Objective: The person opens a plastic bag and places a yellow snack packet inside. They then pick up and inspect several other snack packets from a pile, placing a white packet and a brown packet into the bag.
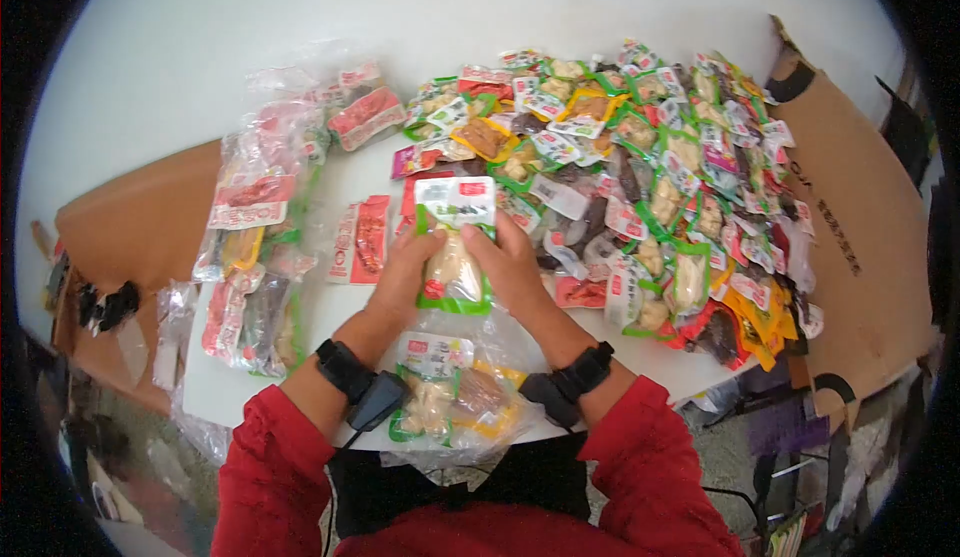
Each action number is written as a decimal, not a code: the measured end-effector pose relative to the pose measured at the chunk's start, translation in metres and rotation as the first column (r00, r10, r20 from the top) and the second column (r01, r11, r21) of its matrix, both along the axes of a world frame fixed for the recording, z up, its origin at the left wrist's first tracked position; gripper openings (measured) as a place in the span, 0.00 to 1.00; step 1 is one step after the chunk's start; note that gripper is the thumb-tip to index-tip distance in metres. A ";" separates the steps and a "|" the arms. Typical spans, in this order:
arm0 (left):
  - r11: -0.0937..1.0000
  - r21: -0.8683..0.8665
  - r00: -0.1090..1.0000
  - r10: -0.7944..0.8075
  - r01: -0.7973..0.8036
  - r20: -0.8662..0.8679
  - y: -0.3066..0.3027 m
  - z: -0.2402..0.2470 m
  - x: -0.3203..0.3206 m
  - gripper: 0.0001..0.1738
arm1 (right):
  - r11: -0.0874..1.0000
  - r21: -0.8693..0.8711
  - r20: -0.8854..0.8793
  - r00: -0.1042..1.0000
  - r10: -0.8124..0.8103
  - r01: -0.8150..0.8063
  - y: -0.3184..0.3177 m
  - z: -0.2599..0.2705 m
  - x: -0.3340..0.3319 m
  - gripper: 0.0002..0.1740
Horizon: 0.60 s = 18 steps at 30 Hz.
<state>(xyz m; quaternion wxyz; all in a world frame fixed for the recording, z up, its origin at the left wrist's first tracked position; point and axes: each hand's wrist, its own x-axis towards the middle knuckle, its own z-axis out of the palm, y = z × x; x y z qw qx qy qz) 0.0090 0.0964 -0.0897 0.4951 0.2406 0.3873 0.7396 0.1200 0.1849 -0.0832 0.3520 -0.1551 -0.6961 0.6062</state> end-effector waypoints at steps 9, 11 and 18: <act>0.993 -0.024 0.957 0.102 -0.113 -0.271 -0.005 0.004 0.006 0.18 | 0.978 -0.200 -0.138 0.990 0.035 -0.063 -0.002 -0.006 -0.001 0.17; 0.990 -0.004 0.924 0.133 -0.144 -0.358 -0.005 0.001 0.006 0.19 | 0.980 -0.189 -0.127 0.991 0.041 -0.065 0.001 -0.010 0.000 0.17; 0.996 0.021 0.956 0.088 -0.086 -0.279 -0.003 -0.008 0.001 0.18 | 0.995 -0.093 -0.075 0.996 -0.054 0.047 0.002 -0.002 0.005 0.17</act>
